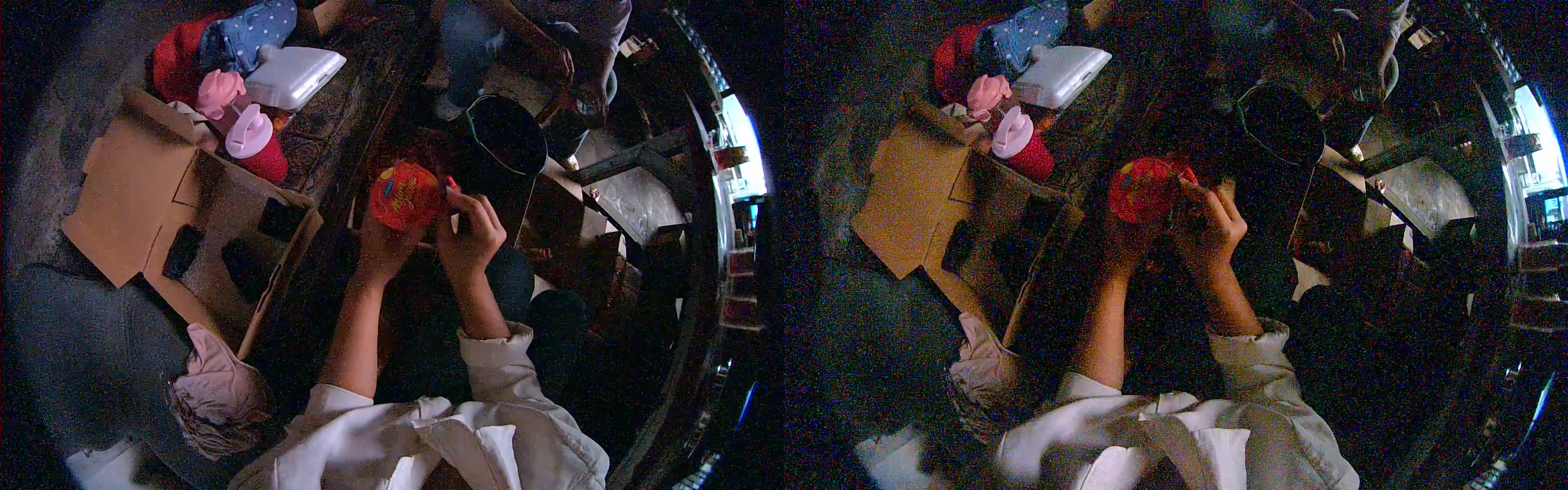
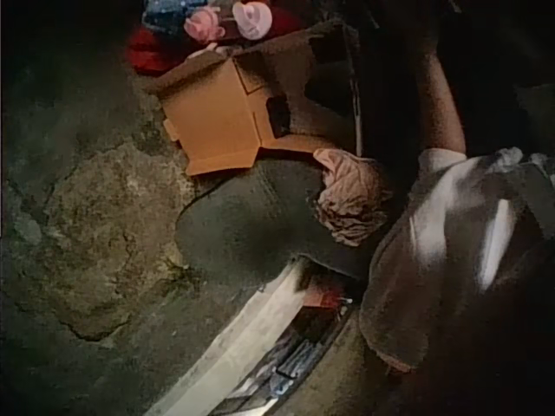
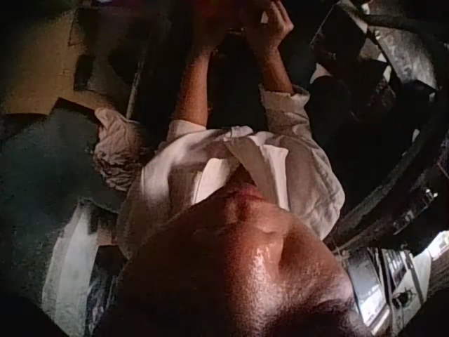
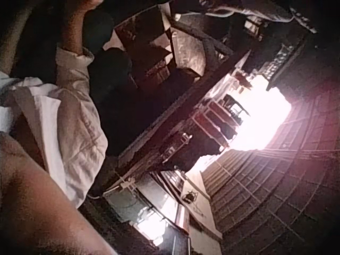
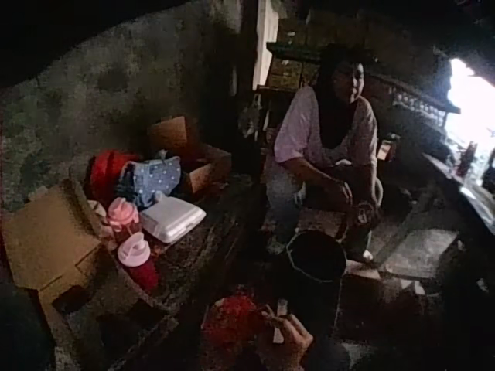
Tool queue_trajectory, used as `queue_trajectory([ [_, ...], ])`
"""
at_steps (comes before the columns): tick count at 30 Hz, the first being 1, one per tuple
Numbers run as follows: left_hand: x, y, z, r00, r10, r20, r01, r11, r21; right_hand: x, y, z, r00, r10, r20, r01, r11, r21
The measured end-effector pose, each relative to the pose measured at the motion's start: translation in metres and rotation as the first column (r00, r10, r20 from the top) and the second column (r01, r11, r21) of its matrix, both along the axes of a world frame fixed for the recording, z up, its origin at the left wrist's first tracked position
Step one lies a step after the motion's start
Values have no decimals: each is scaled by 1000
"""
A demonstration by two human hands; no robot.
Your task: The person places a packet and a straw into a clear plastic cup and then moves the cup to a stack or a cardboard box.
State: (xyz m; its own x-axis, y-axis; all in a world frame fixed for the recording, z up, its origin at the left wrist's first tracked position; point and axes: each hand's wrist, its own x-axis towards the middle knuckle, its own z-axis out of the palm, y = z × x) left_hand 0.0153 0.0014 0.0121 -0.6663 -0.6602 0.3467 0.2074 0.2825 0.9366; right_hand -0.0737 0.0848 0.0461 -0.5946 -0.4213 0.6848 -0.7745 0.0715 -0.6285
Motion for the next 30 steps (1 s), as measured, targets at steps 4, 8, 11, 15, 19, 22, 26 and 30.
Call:
queue_trajectory([
  [4,-4,3,-8,989,-55,-137,93,953,289,-4,-2,-5,997,39,70,-36,998,-46],
  [8,-1,2,-8,992,-48,-113,74,969,236,-6,0,2,999,48,11,-48,999,-8],
  [11,4,-2,-17,999,7,-48,0,990,140,-3,2,2,997,65,49,-66,998,21],
  [15,2,0,-5,999,-6,-38,8,998,57,-7,4,3,997,76,-2,-76,997,30],
  [19,2,3,-1,989,-132,-67,145,952,269,-10,4,4,995,91,26,-92,995,40],
  [22,-1,4,7,984,-179,-19,177,941,288,-17,7,0,994,105,2,-105,992,69],
  [26,2,1,-5,986,-162,31,157,979,129,-20,8,-3,990,128,56,-132,988,75],
  [30,7,3,4,984,-178,-1,176,972,158,-23,10,-5,982,160,96,-170,980,105],
])
